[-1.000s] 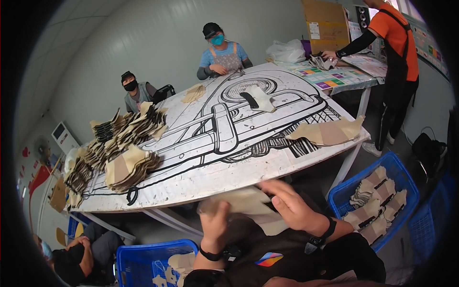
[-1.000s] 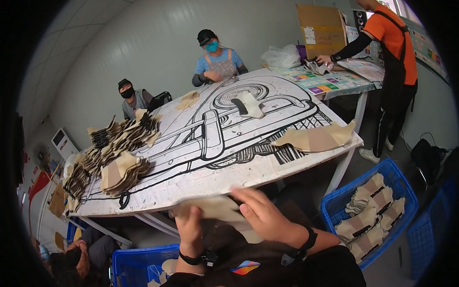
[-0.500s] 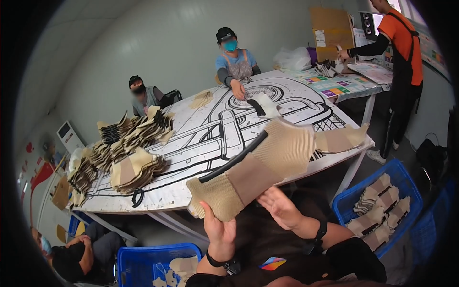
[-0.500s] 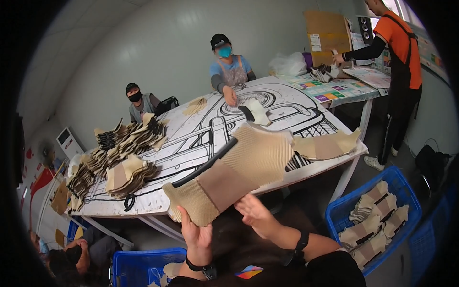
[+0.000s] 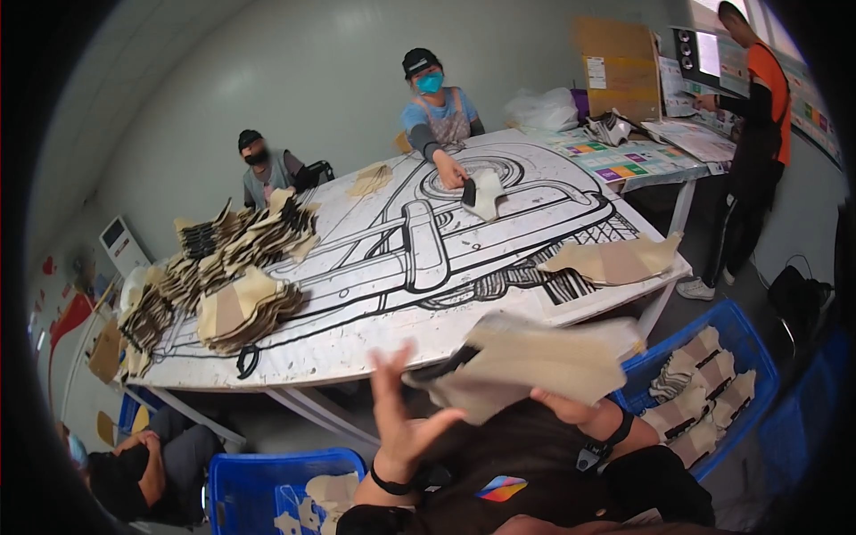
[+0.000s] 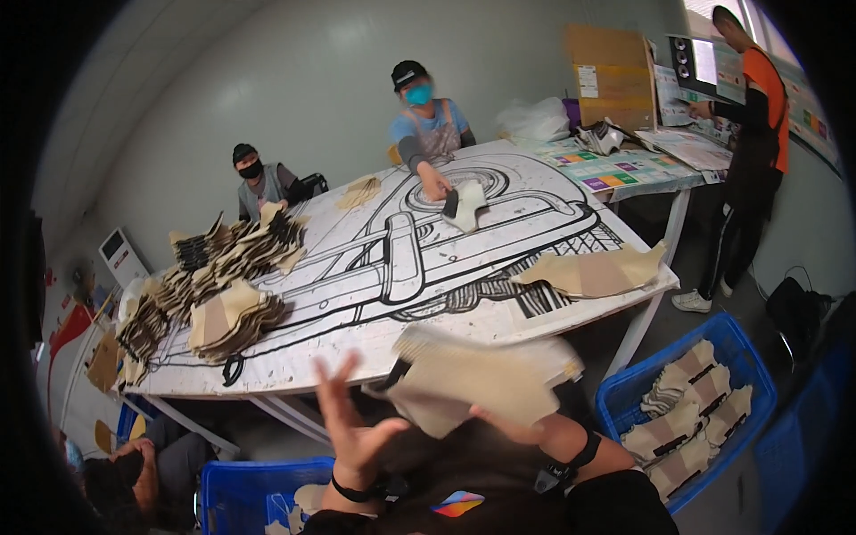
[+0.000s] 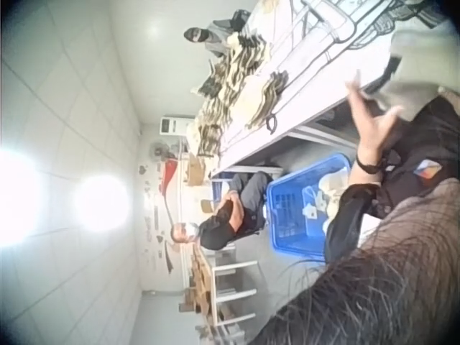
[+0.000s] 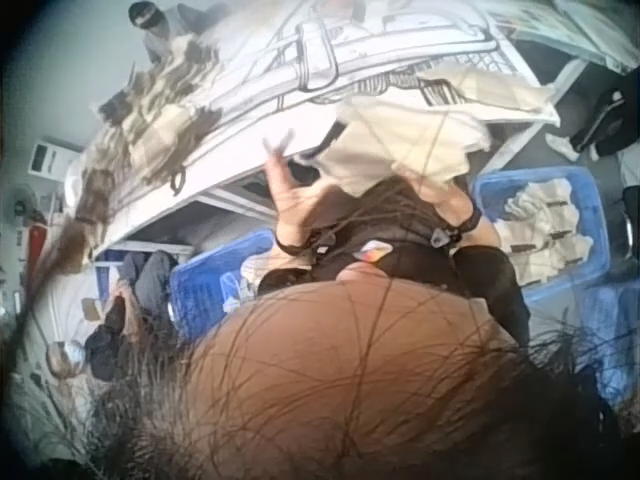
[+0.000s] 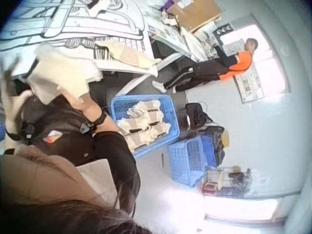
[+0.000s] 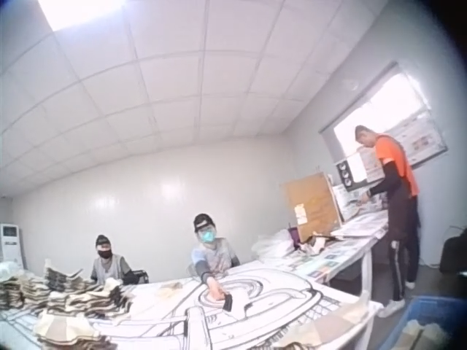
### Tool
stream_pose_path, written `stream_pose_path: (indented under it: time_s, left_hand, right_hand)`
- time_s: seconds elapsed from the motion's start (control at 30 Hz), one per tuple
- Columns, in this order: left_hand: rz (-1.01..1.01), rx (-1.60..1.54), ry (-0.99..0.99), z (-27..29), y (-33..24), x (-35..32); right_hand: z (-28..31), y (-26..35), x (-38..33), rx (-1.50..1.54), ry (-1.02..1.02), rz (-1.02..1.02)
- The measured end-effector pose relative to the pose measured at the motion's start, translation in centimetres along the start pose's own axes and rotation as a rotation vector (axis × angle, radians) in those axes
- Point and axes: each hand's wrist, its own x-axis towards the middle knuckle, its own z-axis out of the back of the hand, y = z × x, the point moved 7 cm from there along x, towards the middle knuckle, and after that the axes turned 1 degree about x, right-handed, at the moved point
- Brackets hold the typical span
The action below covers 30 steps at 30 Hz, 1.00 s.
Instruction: Organizing and stacking pieces of shoe components on a work table in a manufacturing workshop.
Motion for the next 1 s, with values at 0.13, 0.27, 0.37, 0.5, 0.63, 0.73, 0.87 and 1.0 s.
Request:
stream_pose_path:
  time_s: [0.13, 0.27, 0.37, 0.5, 0.63, 0.73, 0.87, 1.0]
  left_hand:
    - [0.191, 0.025, 0.31, -3.1, 0.4, -0.2]
    - [0.215, -0.06, 0.425, -3.7, 0.5, -0.6]
    - [0.128, -0.008, 0.375, -3.3, 0.6, -0.8]
    - [0.103, -0.097, 0.049, -2.5, -0.1, -0.7]
    - [0.08, 0.025, 0.07, -2.6, 0.2, -0.9]
    - [0.094, 0.044, 0.018, -2.5, 0.6, -1.2]
    - [-0.115, -0.017, -0.283, -0.6, -0.5, -1.6]
    - [-0.168, 0.021, -0.267, -0.3, -1.1, -1.5]
  right_hand:
    - [-3.8, 0.4, -0.4, 0.074, 0.325, 0.044]
    - [-5.0, -3.8, -2.2, 0.961, 0.094, -0.505]
    - [-6.2, -3.6, -1.6, 1.225, 0.091, -0.618]
    - [-6.5, -4.3, -2.2, 0.91, 0.073, -0.529]
    - [-7.1, -4.5, -2.3, 0.916, 0.065, -0.512]
    - [-6.9, -4.3, -2.1, 0.939, -0.012, -0.521]
    - [-7.2, -5.5, -3.2, 1.036, -0.085, -0.508]
    - [-7.4, -5.0, -2.8, 1.117, -0.109, -0.483]
